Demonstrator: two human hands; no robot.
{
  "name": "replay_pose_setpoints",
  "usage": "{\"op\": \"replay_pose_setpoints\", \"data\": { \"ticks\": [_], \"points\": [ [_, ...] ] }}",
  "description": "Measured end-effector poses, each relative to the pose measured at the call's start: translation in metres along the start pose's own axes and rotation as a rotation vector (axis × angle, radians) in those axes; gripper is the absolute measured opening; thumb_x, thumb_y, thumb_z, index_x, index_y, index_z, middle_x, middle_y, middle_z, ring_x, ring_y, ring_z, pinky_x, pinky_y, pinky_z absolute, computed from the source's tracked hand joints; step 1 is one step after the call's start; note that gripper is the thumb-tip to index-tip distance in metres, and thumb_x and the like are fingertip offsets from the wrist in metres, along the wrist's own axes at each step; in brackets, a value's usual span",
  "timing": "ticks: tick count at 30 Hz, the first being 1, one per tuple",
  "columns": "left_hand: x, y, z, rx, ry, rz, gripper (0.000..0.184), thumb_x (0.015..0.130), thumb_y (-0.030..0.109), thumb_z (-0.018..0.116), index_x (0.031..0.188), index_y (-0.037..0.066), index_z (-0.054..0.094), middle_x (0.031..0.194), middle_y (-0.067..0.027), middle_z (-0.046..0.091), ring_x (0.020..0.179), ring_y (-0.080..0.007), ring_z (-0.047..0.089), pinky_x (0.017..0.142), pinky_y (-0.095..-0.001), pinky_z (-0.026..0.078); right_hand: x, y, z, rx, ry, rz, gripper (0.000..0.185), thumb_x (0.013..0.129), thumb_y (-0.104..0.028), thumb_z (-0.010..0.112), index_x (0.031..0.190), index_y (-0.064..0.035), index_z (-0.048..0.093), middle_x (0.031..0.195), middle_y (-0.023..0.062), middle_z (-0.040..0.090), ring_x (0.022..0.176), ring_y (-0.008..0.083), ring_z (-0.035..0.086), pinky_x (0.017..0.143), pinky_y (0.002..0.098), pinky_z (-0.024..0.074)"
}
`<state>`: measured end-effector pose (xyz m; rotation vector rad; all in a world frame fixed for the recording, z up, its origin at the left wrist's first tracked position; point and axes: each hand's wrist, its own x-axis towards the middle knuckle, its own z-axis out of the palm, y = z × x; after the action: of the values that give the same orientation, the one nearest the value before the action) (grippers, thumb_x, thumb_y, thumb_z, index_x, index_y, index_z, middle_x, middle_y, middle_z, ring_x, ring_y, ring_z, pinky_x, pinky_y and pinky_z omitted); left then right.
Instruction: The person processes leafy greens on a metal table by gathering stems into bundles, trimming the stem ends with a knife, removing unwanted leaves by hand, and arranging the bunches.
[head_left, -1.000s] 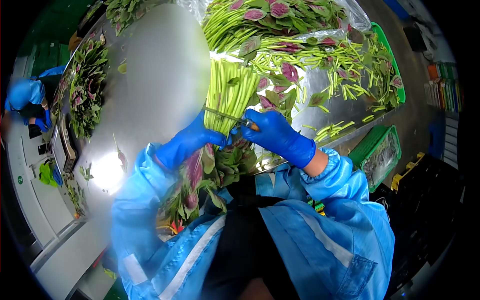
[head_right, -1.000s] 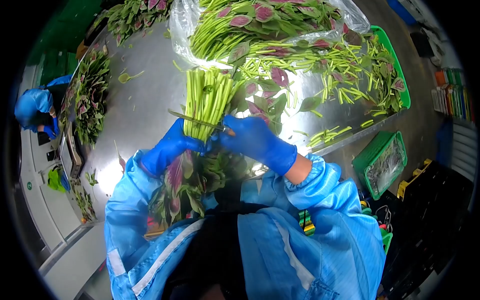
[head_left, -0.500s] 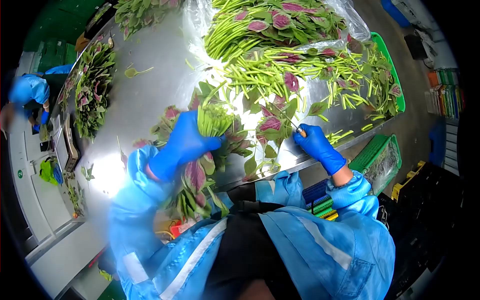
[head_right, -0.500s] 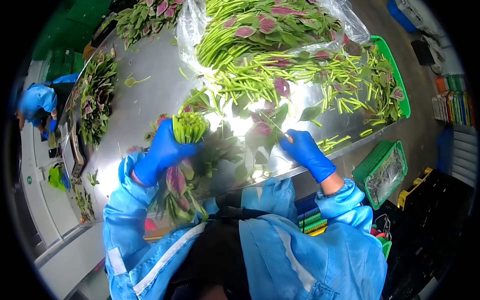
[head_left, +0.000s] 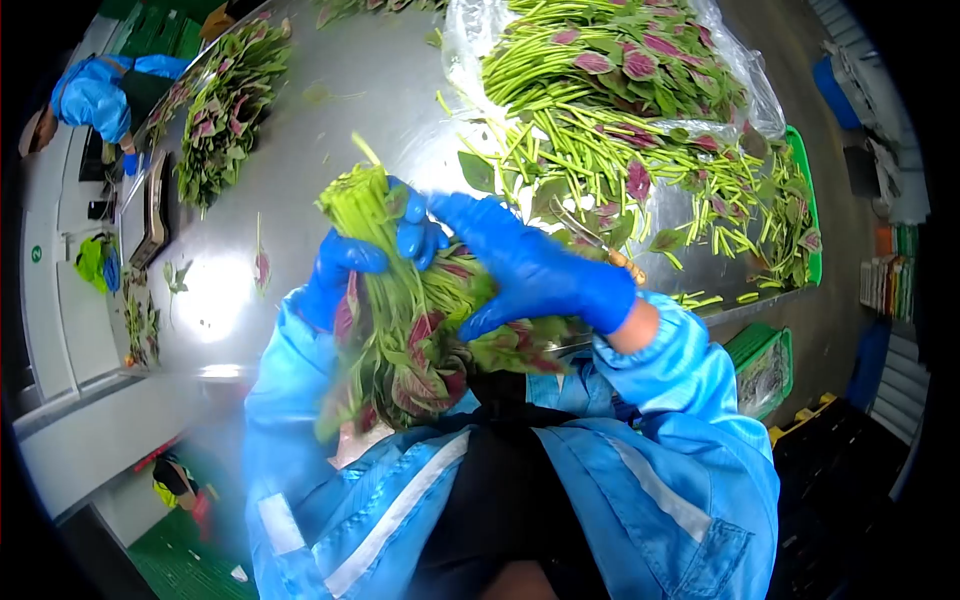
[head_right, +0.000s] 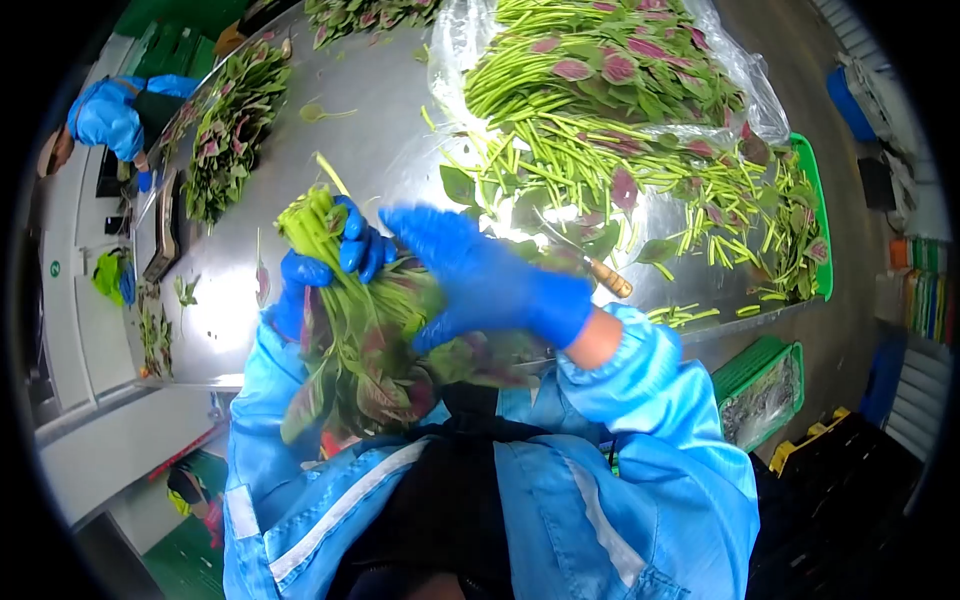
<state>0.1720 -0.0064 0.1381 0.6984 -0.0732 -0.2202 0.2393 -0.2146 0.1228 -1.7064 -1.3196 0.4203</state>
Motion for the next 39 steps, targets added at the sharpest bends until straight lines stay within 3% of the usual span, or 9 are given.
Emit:
{"op": "replay_pose_setpoints", "data": {
  "ticks": [2, 4, 8, 10, 13, 14, 21, 31, 39],
  "points": [
    [-0.011, -0.006, 0.003, -0.062, 0.127, -0.051, 0.052, 0.057, 0.015, 0.066, 0.104, 0.000, 0.050, 0.079, -0.0079, 0.055, 0.078, -0.0233, 0.055, 0.082, -0.0342, 0.043, 0.004, 0.010, 0.024, 0.439, -0.281, 0.236, 0.084, 0.064, -0.040, 0.078, 0.130, -0.0033, 0.041, 0.117, 0.0196, 0.056, 0.106, 0.0331, 0.055, 0.092, 0.0399, 0.0418],
    [-0.015, -0.010, -0.024, -0.225, -0.064, -0.040, 0.058, 0.061, 0.017, 0.064, 0.113, -0.003, 0.048, 0.087, -0.0114, 0.058, 0.085, -0.0269, 0.057, 0.087, -0.0383, 0.044, 0.001, 0.013, 0.042, 0.479, -0.295, 0.346, 0.066, 0.069, -0.026, 0.079, 0.124, -0.0034, 0.049, 0.114, 0.0155, 0.059, 0.100, 0.0224, 0.057, 0.089, 0.0354, 0.0437],
    [-0.024, 0.023, 0.005, 0.070, 0.303, -0.076, 0.063, 0.078, 0.026, 0.056, 0.132, -0.002, 0.039, 0.114, -0.0179, 0.056, 0.107, -0.0330, 0.055, 0.099, -0.0431, 0.041, 0.003, 0.034, 0.073, 0.508, -0.259, 0.423, 0.052, 0.070, -0.035, 0.076, 0.106, -0.0017, 0.062, 0.092, 0.0136, 0.065, 0.079, 0.0190, 0.060, 0.070, 0.0359, 0.0476],
    [-0.042, 0.030, -0.033, -0.305, 0.584, -0.377, 0.055, 0.086, 0.028, 0.053, 0.134, 0.003, 0.040, 0.119, -0.0154, 0.053, 0.108, -0.0292, 0.054, 0.099, -0.0396, 0.041, 0.006, 0.068, 0.095, 0.635, -0.272, 0.534, 0.044, 0.074, -0.033, 0.074, 0.101, -0.0008, 0.064, 0.089, 0.0118, 0.066, 0.076, 0.0158, 0.060, 0.066, 0.0351, 0.0469],
    [-0.108, -0.005, -0.162, 1.035, 0.558, -0.136, 0.044, 0.092, 0.037, 0.049, 0.123, 0.005, 0.052, 0.110, -0.0093, 0.058, 0.099, -0.0157, 0.056, 0.083, -0.0291, 0.044, -0.010, 0.128, 0.129, 0.458, -0.300, 0.483, 0.026, 0.083, -0.026, 0.061, 0.103, -0.0103, 0.065, 0.088, 0.0112, 0.066, 0.072, 0.0238, 0.061, 0.068, 0.0356, 0.0470],
    [-0.108, -0.006, -0.158, 0.686, 0.850, -0.254, 0.044, 0.091, 0.039, 0.051, 0.118, 0.004, 0.056, 0.105, -0.0077, 0.060, 0.094, -0.0142, 0.056, 0.076, -0.0271, 0.045, -0.006, 0.122, 0.124, 0.385, -0.294, 0.470, 0.026, 0.083, -0.025, 0.059, 0.105, -0.0130, 0.064, 0.088, 0.0113, 0.066, 0.073, 0.0259, 0.061, 0.069, 0.0357, 0.0472],
    [-0.142, 0.005, -0.155, 0.837, 0.919, -0.539, 0.057, 0.083, 0.047, 0.060, 0.114, -0.001, 0.058, 0.103, -0.0097, 0.062, 0.087, -0.0155, 0.057, 0.070, -0.0278, 0.046, 0.012, 0.095, 0.077, 0.550, -0.332, 1.082, 0.048, 0.079, -0.042, 0.065, 0.105, -0.0027, 0.066, 0.098, 0.0121, 0.066, 0.089, 0.0161, 0.060, 0.079, 0.0299, 0.0463],
    [-0.096, -0.051, -0.085, 0.411, 0.556, -0.343, 0.055, 0.085, 0.015, 0.060, 0.133, 0.000, 0.040, 0.124, -0.0104, 0.053, 0.113, -0.0205, 0.051, 0.098, -0.0335, 0.040, -0.006, 0.080, 0.129, 1.156, -0.096, 0.817, 0.043, 0.082, -0.026, 0.068, 0.115, -0.0013, 0.058, 0.104, 0.0080, 0.063, 0.095, 0.0142, 0.057, 0.085, 0.0289, 0.0447],
    [-0.107, -0.064, -0.045, 0.166, 0.718, -0.163, 0.060, 0.074, 0.000, 0.064, 0.130, 0.000, 0.042, 0.118, -0.0120, 0.057, 0.108, -0.0213, 0.055, 0.092, -0.0333, 0.045, -0.012, 0.017, 0.113, 0.706, 0.309, 0.586, 0.074, 0.073, -0.010, 0.075, 0.135, -0.0017, 0.035, 0.116, 0.0087, 0.057, 0.103, 0.0162, 0.055, 0.089, 0.0310, 0.0462]
  ]
}}
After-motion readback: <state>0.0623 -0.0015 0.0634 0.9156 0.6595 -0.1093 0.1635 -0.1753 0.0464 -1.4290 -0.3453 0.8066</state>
